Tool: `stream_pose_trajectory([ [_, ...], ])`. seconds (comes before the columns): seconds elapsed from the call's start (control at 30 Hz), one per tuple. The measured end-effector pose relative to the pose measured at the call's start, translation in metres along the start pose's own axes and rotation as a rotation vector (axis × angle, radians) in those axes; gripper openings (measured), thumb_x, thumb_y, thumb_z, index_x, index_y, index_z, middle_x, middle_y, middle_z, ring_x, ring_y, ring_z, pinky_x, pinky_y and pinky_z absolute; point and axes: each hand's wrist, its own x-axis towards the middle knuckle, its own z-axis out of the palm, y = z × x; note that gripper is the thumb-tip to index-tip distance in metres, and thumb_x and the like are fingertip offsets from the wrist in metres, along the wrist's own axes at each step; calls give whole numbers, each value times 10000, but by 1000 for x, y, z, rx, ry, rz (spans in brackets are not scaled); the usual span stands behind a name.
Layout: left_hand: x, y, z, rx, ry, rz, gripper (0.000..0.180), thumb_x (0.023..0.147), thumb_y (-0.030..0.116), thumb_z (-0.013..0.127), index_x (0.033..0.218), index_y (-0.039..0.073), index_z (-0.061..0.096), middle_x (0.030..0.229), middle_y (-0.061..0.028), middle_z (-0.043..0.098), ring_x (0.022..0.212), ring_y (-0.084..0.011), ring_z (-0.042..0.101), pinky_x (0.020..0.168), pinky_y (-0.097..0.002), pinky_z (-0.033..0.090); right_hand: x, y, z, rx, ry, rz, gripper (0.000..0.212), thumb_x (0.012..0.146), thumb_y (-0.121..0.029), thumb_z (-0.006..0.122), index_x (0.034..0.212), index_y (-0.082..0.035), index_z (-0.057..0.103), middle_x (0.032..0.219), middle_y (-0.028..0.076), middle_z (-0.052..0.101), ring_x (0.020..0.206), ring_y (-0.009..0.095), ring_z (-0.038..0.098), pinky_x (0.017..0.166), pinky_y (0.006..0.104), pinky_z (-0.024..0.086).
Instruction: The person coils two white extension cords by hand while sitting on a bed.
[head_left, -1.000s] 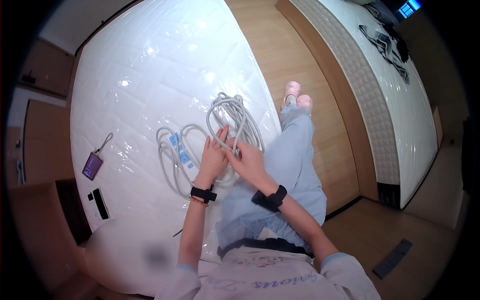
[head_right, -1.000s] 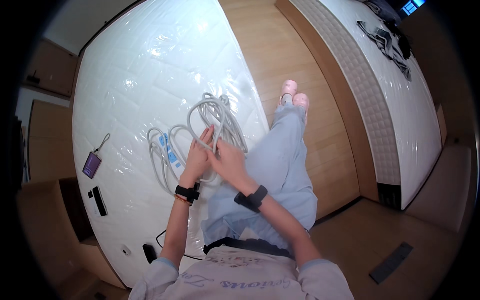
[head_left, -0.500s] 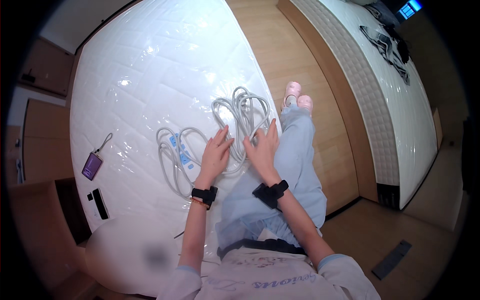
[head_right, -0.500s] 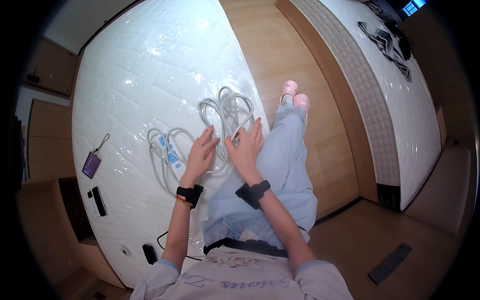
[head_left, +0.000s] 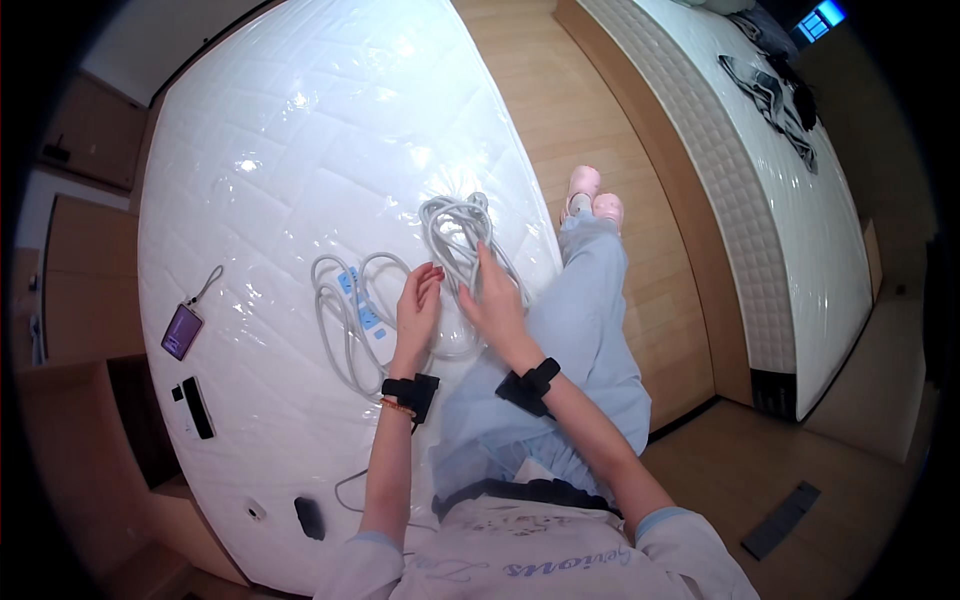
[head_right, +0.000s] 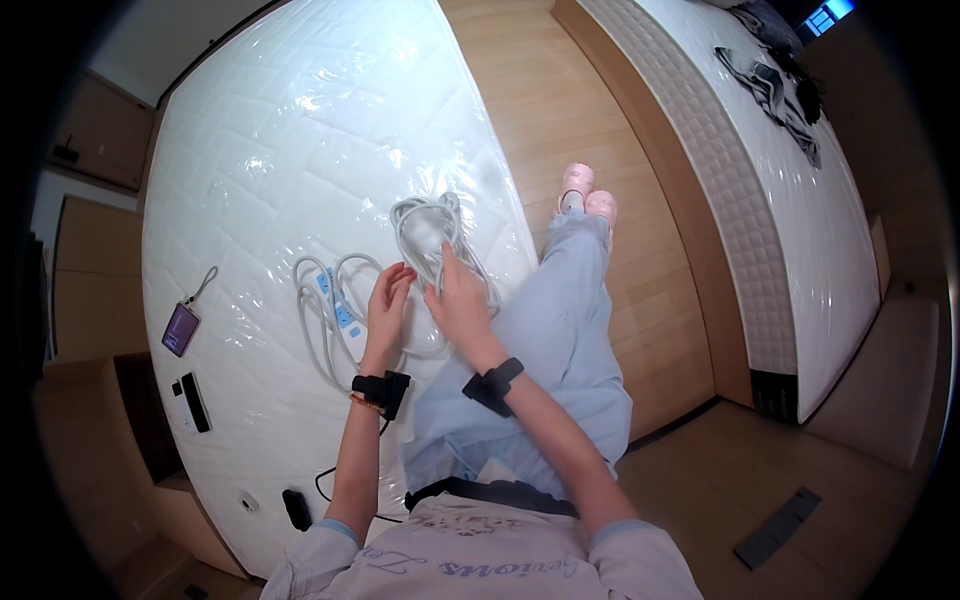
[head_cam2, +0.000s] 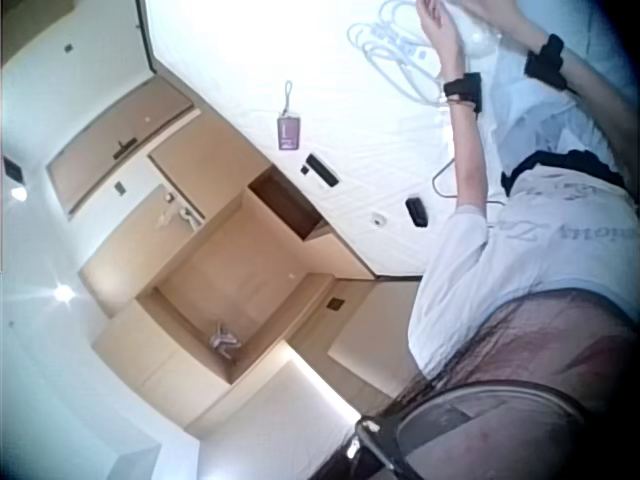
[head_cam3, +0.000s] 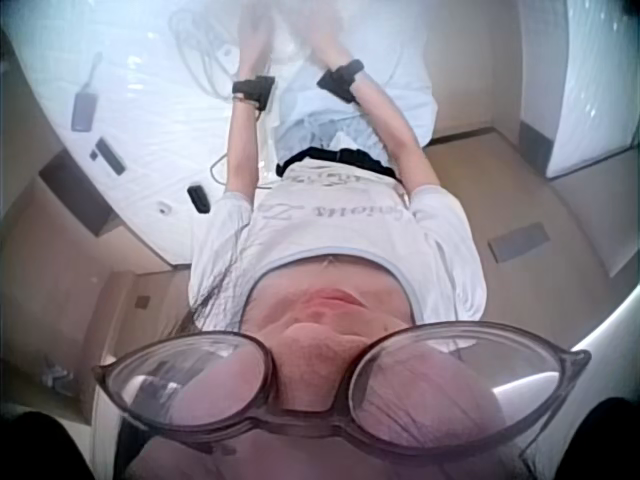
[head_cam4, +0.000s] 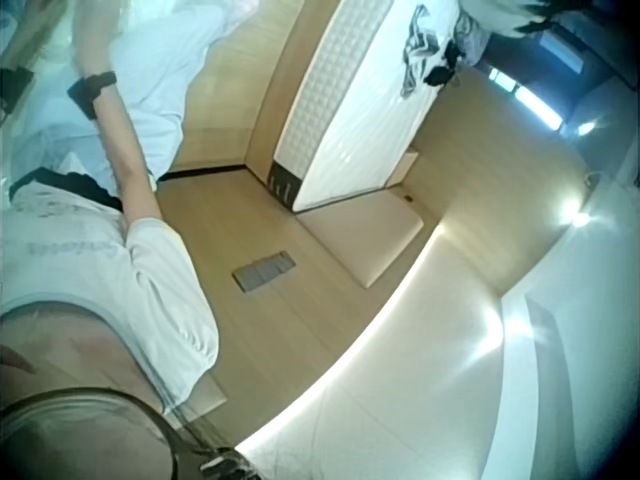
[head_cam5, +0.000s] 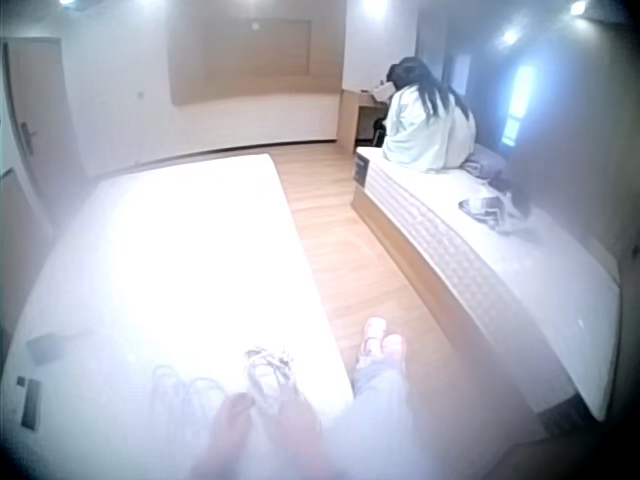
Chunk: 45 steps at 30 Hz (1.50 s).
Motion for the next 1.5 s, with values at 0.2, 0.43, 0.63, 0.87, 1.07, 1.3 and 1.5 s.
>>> stream_pose_trajectory([
  [0.2, 5, 5, 14, 74, 120, 64, 260, 902, 94, 509, 1135, -21, 523, 1116, -133, 553, 961, -175, 569, 803, -292, 468, -8, 6, 5, 12, -105, -4, 601, 778, -82, 602, 1297, 93, 355, 950, 235, 572, 825, 376, 564, 727, 420, 459],
  [0.43, 19, 14, 35, 434, 225, -26, 233, 849, 218, 597, 918, -4, 580, 794, -129, 626, 673, -237, 610, 620, -330, 470, -9, 7, 1, 178, -148, 218, 575, 795, -78, 591, 1292, 81, 351, 1075, 267, 561, 967, 392, 562, 803, 401, 465],
  [0.63, 24, 12, 33, 499, 213, -6, 251, 826, 260, 611, 858, 16, 564, 728, -119, 622, 680, -283, 612, 613, -361, 465, -7, 3, -12, -69, 82, -24, 593, 790, -54, 577, 1313, 79, 332, 1187, 260, 515, 1111, 385, 501, 921, 435, 404],
  [0.87, 31, 3, 22, 719, 145, 72, 264, 827, 280, 594, 833, 20, 547, 830, -138, 580, 761, -298, 582, 665, -385, 460, 12, 14, 1, -468, -144, -62, 670, 803, -120, 571, 1379, 36, 265, 1286, 153, 475, 1323, 326, 285, 1007, 566, 272],
  [1.07, 19, 21, 34, 597, 296, -67, 271, 845, 300, 587, 879, 41, 515, 776, -132, 594, 718, -297, 597, 637, -391, 459, 10, 28, -2, -382, -265, 13, 723, 822, -186, 571, 1428, -39, 206, 1382, 127, 386, 1327, 361, 266, 1004, 581, 268],
  [1.3, 23, 13, 43, 586, 257, 1, 270, 839, 292, 602, 862, 56, 475, 695, -117, 591, 649, -300, 592, 594, -392, 456, 8, 22, -5, -343, -143, 28, 752, 809, -297, 612, 1404, -13, 250, 1386, 183, 337, 1253, 395, 328, 984, 562, 296],
  [1.5, 21, 13, 32, 479, 217, -81, 247, 833, 262, 608, 844, 53, 478, 712, -119, 594, 651, -301, 586, 598, -391, 453, -4, 32, 7, -528, -137, 12, 808, 779, -359, 637, 1379, 36, 267, 1326, 251, 360, 1213, 416, 356, 984, 514, 309],
])
